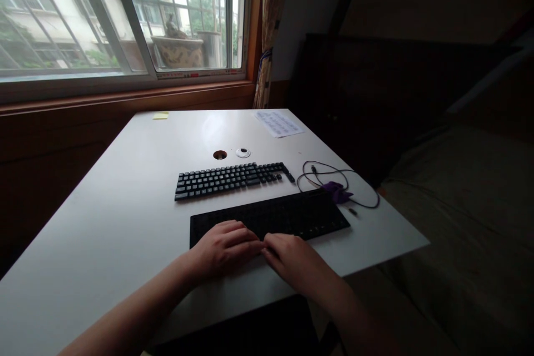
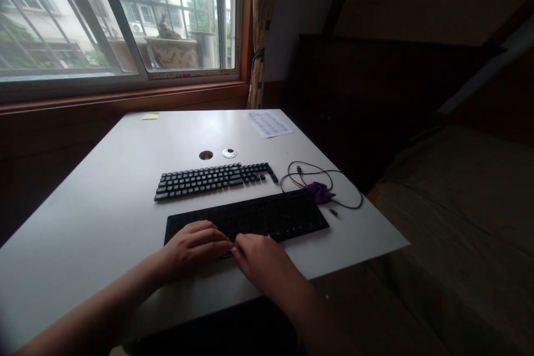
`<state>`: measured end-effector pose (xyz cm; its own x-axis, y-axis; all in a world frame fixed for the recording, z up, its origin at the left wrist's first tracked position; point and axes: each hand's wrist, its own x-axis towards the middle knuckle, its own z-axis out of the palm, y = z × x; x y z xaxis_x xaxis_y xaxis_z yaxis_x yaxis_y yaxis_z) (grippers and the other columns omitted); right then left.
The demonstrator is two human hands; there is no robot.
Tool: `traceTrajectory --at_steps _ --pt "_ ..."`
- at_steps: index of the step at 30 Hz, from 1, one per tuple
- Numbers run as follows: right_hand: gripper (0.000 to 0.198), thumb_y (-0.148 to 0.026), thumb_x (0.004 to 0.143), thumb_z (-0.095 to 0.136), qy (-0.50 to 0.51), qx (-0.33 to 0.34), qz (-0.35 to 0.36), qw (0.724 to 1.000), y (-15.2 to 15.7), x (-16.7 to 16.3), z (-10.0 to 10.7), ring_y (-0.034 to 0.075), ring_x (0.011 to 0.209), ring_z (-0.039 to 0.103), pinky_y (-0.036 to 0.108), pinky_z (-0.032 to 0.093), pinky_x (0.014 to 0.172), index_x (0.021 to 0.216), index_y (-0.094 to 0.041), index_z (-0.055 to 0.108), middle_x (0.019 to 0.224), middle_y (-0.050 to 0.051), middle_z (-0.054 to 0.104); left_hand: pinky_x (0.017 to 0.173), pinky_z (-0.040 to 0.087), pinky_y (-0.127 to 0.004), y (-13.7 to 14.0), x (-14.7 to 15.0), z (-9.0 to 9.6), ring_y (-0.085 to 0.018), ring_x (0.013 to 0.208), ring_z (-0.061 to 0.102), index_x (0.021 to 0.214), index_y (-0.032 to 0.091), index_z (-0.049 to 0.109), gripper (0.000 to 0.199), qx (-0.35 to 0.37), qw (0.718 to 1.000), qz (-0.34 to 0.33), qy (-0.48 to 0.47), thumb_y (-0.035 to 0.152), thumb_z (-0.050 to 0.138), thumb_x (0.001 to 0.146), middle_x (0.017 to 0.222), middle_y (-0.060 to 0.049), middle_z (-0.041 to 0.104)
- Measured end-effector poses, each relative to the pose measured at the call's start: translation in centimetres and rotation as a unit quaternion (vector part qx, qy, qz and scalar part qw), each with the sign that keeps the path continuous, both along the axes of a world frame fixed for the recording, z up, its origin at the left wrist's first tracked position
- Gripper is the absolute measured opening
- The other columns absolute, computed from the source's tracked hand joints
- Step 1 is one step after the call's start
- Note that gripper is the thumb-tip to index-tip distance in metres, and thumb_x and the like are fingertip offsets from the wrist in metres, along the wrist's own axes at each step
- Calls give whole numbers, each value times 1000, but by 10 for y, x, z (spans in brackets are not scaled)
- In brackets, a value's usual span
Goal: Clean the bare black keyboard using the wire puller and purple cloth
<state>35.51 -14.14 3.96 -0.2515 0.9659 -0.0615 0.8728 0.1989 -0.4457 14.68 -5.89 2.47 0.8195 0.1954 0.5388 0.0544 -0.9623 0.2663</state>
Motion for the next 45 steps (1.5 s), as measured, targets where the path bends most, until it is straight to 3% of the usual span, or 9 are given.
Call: traceTrajectory --at_steps 7,13,15,20,24,27,31,39,45 --pt "12 -26 93 58 125 15 -13 992 -11 6 6 18 89 66 29 47 79 101 -25 66 98 2 71 71 54 -29 5 -5 1 -16 77 63 110 18 64 18 19 1000 8 -13 19 49 98 88 -6 70" --pt "24 -35 88 65 228 40 -104 967 -28 26 1 22 94 67 35 51 83 110 -28 69 106 4 71 68 52 -26 10 -9 10 -15 74 63 99 18 66 20 -8 998 55 1 21 46 99 84 -6 68" --pt "26 -40 84 69 294 25 -150 944 -36 31 -6 24 91 67 35 53 78 107 -28 70 103 5 72 69 52 -25 8 -8 13 -15 76 64 97 18 67 18 -42 998 55 -3 20 48 98 84 -5 69" --pt "28 -47 83 70 503 36 -224 834 -46 24 -23 17 59 58 28 45 54 98 -23 68 68 2 66 64 51 -22 -4 -5 21 -13 71 64 91 18 67 13 -118 992 42 -17 18 55 93 81 -3 69" --pt "27 -48 89 63 556 72 -229 795 -48 -8 -34 15 55 52 27 41 52 96 -23 68 59 0 59 61 50 -20 -17 -18 23 -11 67 62 92 17 68 10 -182 983 4 -4 18 58 91 79 -4 68" --pt "26 -48 91 59 574 58 -207 790 -49 -33 -42 14 53 49 26 38 50 95 -23 69 58 -1 56 59 50 -20 -24 -35 24 -12 65 62 93 16 68 10 -212 977 -2 11 21 60 91 79 -5 67" --pt "26 -46 92 58 563 57 -192 802 -45 -49 -48 13 52 49 26 39 50 91 -23 69 57 -2 55 62 51 -21 -21 -63 22 -13 69 63 96 17 69 12 -188 981 15 38 22 58 93 80 -6 67" --pt "20 -43 89 63 550 127 -262 783 -25 -48 -60 13 53 49 26 41 51 97 -25 67 59 -3 55 88 54 -38 34 -124 2 -21 99 62 112 21 66 20 -77 986 150 3 22 57 94 103 -10 69" --pt "18 -41 92 60 538 182 -297 768 -18 -50 -64 13 56 50 25 42 53 101 -26 65 61 -4 56 92 53 -41 48 -131 -20 -23 106 60 118 19 62 25 -70 987 147 6 23 60 93 115 -12 65"
